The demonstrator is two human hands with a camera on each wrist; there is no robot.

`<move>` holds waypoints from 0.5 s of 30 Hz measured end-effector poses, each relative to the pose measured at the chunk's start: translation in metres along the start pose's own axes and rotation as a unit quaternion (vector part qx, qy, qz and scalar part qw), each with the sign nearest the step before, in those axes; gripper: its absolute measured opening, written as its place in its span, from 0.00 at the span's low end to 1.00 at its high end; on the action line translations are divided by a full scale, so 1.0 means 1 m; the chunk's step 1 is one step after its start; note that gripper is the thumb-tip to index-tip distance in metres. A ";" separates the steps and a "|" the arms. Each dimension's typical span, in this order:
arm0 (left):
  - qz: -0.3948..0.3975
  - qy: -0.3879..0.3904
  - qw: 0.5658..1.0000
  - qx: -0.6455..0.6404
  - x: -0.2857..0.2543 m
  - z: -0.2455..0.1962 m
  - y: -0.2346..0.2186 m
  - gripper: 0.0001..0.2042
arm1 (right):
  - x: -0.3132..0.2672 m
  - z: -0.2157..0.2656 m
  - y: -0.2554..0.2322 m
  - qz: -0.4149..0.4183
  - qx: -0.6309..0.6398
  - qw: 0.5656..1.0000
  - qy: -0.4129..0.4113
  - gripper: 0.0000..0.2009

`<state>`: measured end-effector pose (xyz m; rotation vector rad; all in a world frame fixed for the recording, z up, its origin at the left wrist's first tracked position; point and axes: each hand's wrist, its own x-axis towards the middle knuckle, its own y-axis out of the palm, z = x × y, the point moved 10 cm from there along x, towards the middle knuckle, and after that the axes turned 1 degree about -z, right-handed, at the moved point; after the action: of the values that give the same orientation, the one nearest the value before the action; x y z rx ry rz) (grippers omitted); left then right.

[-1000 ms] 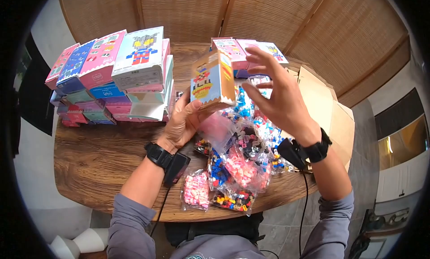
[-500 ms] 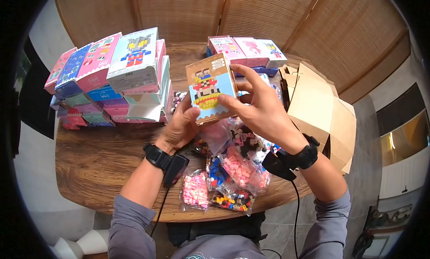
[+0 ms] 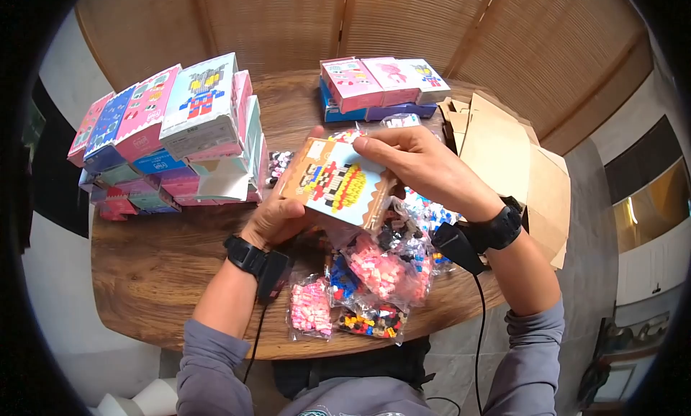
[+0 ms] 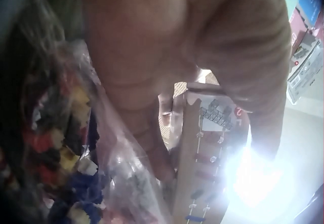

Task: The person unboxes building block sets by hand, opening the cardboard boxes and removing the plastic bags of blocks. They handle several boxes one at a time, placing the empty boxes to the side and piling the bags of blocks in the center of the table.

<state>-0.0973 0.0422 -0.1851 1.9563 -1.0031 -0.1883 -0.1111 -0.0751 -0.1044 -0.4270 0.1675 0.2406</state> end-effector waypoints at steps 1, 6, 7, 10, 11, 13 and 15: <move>-0.011 0.006 1.000 -0.013 0.001 0.000 -0.003 0.56 | -0.004 0.003 -0.002 -0.009 0.012 1.000 0.008 0.21; -0.042 0.018 0.999 0.000 -0.002 0.000 -0.014 0.54 | -0.012 -0.001 -0.015 -0.027 0.036 0.999 -0.018 0.23; -0.041 0.015 0.999 0.008 -0.002 0.000 -0.013 0.54 | -0.015 -0.002 -0.015 -0.026 0.058 0.998 -0.017 0.23; -0.049 0.013 0.998 0.020 -0.001 0.001 -0.016 0.54 | -0.018 -0.006 -0.015 -0.020 0.136 0.990 -0.021 0.23; -0.055 0.014 0.998 0.023 -0.002 0.001 -0.017 0.54 | -0.018 -0.007 -0.015 -0.016 0.164 0.986 -0.024 0.23; -0.058 0.015 0.998 0.033 -0.002 0.001 -0.018 0.55 | -0.018 -0.009 -0.015 -0.017 0.146 0.989 -0.026 0.21; -0.064 0.014 0.997 0.037 -0.002 0.001 -0.018 0.55 | -0.018 -0.010 -0.015 -0.020 0.151 0.988 -0.022 0.20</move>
<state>-0.0890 0.0480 -0.2006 2.0875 -0.8793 -0.1971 -0.1260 -0.0961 -0.1037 -0.1246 0.1496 0.1822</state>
